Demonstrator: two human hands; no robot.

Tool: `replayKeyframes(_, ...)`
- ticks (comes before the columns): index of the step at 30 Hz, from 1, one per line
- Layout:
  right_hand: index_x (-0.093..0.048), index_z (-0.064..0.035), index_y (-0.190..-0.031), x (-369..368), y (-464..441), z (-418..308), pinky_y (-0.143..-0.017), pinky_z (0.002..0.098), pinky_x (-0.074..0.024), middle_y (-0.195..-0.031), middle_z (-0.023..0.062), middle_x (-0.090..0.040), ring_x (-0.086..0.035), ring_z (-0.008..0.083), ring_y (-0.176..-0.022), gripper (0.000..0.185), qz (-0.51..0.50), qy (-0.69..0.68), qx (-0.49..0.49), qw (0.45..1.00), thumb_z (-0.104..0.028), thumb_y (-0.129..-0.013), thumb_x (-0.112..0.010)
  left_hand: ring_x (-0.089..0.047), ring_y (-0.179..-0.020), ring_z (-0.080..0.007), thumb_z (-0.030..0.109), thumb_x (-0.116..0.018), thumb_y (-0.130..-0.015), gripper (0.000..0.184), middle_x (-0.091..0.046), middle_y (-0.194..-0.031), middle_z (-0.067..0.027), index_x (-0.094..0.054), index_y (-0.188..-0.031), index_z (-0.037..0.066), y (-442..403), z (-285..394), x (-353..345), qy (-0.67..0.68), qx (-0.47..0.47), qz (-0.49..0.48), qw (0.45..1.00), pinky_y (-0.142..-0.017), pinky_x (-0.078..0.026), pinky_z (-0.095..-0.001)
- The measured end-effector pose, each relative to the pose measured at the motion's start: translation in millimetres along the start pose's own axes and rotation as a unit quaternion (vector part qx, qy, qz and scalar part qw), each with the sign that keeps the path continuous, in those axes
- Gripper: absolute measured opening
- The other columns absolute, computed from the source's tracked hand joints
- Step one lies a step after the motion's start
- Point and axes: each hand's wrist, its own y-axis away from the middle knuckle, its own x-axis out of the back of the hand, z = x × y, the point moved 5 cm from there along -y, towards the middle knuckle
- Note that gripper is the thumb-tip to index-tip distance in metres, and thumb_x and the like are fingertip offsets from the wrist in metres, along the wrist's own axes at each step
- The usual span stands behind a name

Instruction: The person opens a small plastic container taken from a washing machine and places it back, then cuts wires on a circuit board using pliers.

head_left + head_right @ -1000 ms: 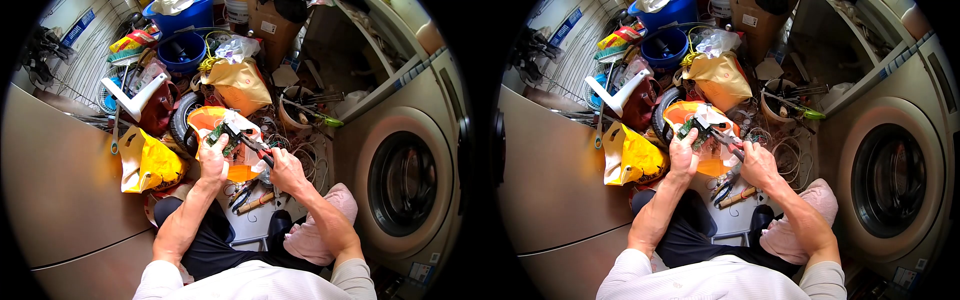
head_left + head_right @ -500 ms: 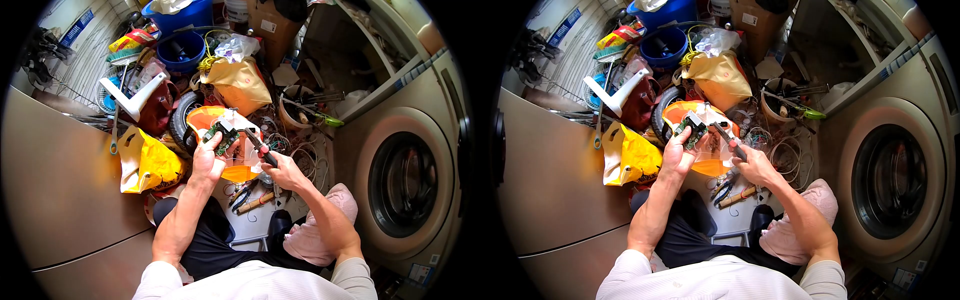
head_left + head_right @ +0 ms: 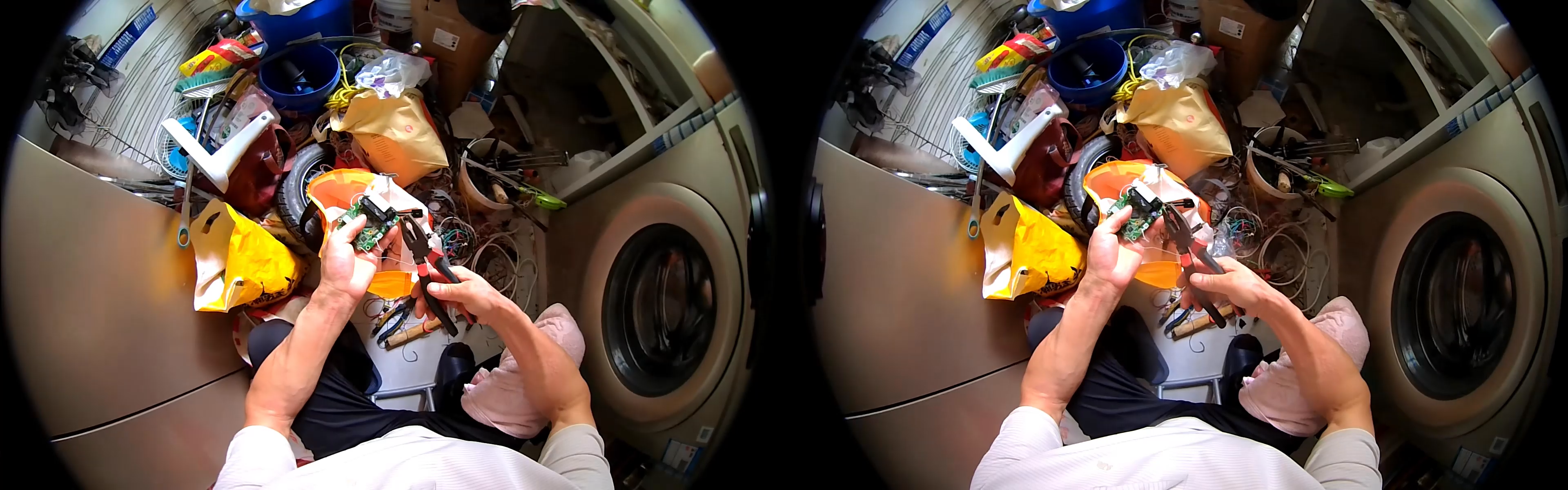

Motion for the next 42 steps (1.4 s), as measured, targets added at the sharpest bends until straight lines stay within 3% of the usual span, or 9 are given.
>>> replayKeyframes(4, -0.062, 0.0076, -0.118, -10.5, 4.8, -4.5, -0.077, 0.0324, -0.057, -0.097, 0.0193, -0.072, -0.07, 0.0233, -0.083, 0.042, -0.037, -0.074, -0.015, 0.996, -0.031, -0.1, -0.066, -0.066, -0.113, -0.0319, 0.005, -0.05, -0.102, 0.036, -0.063, -0.127, -0.0144, -0.051, -0.137, 0.003, 5.7, -1.3, -8.2, -0.027, -0.008, 0.002, 1.0, -0.093, -0.06, -0.0494)
replayKeyframes(7, -0.063, 0.0, -0.118, -14.1, 6.2, -0.3, -0.062, 0.0303, -0.0522, -0.099, 0.0163, -0.073, -0.067, 0.0192, -0.079, 0.04, -0.06, -0.062, -0.023, 0.996, -0.036, -0.101, -0.064, -0.066, -0.112, -0.0287, 0.006, -0.05, -0.102, 0.031, -0.066, -0.123, -0.014, -0.053, -0.133, 0.002, 7.1, -3.3, -9.5, -0.026, 0.013, 0.015, 0.999, -0.094, -0.059, -0.0463)
replayKeyframes(15, -0.062, 0.0043, -0.116, -22.5, 7.5, -3.4, -0.063, 0.0299, -0.0544, -0.097, 0.021, -0.073, -0.07, 0.0231, -0.074, 0.046, -0.108, -0.088, -0.038, 0.99, -0.036, -0.096, -0.068, -0.064, -0.117, -0.0335, 0.014, -0.046, -0.106, 0.037, -0.063, -0.132, -0.0169, -0.05, -0.141, 0.002, 5.4, -6.0, -15.8, 0.013, 0.051, -0.059, 0.997, -0.102, -0.054, -0.0522)
replayKeyframes(22, -0.062, 0.0022, -0.118, -31.7, 4.8, -0.1, -0.062, 0.0289, -0.0526, -0.098, 0.0201, -0.074, -0.07, 0.0225, -0.074, 0.048, -0.126, -0.027, -0.063, 0.99, -0.04, -0.096, -0.069, -0.066, -0.114, -0.031, 0.019, -0.039, -0.108, 0.039, -0.065, -0.13, -0.0179, -0.05, -0.14, -0.001, 9.7, -14.2, -23.6, 0.019, 0.077, -0.051, 0.996, -0.101, -0.055, -0.0478)
replayKeyframes(24, -0.062, 0.002, -0.118, -33.4, 3.8, 2.8, -0.062, 0.0288, -0.053, -0.098, 0.0195, -0.074, -0.071, 0.0226, -0.074, 0.048, -0.127, -0.04, -0.063, 0.989, -0.041, -0.096, -0.069, -0.066, -0.118, -0.0363, 0.023, -0.04, -0.108, 0.042, -0.063, -0.135, -0.0203, -0.049, -0.143, 0.001, 7.9, -11.8, -23.3, 0.044, 0.081, -0.056, 0.994, -0.104, -0.054, -0.0532)
replayKeyframes(28, -0.06, 0.0019, -0.122, -32.0, -1.4, 9.2, -0.061, 0.0283, -0.0564, -0.102, 0.0178, -0.074, -0.073, 0.0241, -0.08, 0.05, -0.148, -0.064, -0.062, 0.985, -0.04, -0.096, -0.07, -0.066, -0.115, -0.0353, 0.024, -0.041, -0.108, 0.042, -0.064, -0.133, -0.0197, -0.05, -0.141, 0.0, 3.8, 3.5, -24.6, 0.028, 0.051, -0.069, 0.996, -0.1, -0.056, -0.052)
replayKeyframes(32, -0.055, 0.0017, -0.129, -35.1, -1.8, 6.5, -0.061, 0.0306, -0.0614, -0.11, 0.0178, -0.072, -0.075, 0.0269, -0.088, 0.055, -0.134, -0.05, -0.076, 0.987, -0.04, -0.096, -0.07, -0.07, -0.106, -0.0285, 0.016, -0.049, -0.106, 0.03, -0.069, -0.121, -0.0136, -0.059, -0.129, 0.0, -2.4, 33.1, -15.3, -0.012, -0.093, -0.009, 0.996, -0.091, -0.06, -0.047)
replayKeyframes(37, -0.051, -0.003, -0.138, -36.4, -4.4, 12.2, -0.065, 0.0337, -0.0615, -0.118, 0.0121, -0.069, -0.074, 0.0255, -0.099, 0.062, -0.116, -0.037, -0.095, 0.988, -0.045, -0.097, -0.068, -0.071, -0.103, -0.0276, 0.012, -0.054, -0.103, 0.026, -0.07, -0.117, -0.0133, -0.061, -0.125, 0.0, -10.0, 45.0, -2.9, -0.012, -0.104, 0.013, 0.994, -0.089, -0.062, -0.0456)
replayKeyframes(42, -0.047, -0.003, -0.144, -38.2, -4.4, 8.2, -0.067, 0.0344, -0.0621, -0.119, 0.0125, -0.069, -0.073, 0.0267, -0.101, 0.066, -0.129, -0.04, -0.094, 0.986, -0.044, -0.097, -0.069, -0.072, -0.102, -0.0283, 0.01, -0.054, -0.103, 0.025, -0.07, -0.115, -0.0141, -0.06, -0.124, 0.0, -6.5, 41.1, -6.0, -0.02, -0.097, 0.013, 0.995, -0.085, -0.063, -0.0461)
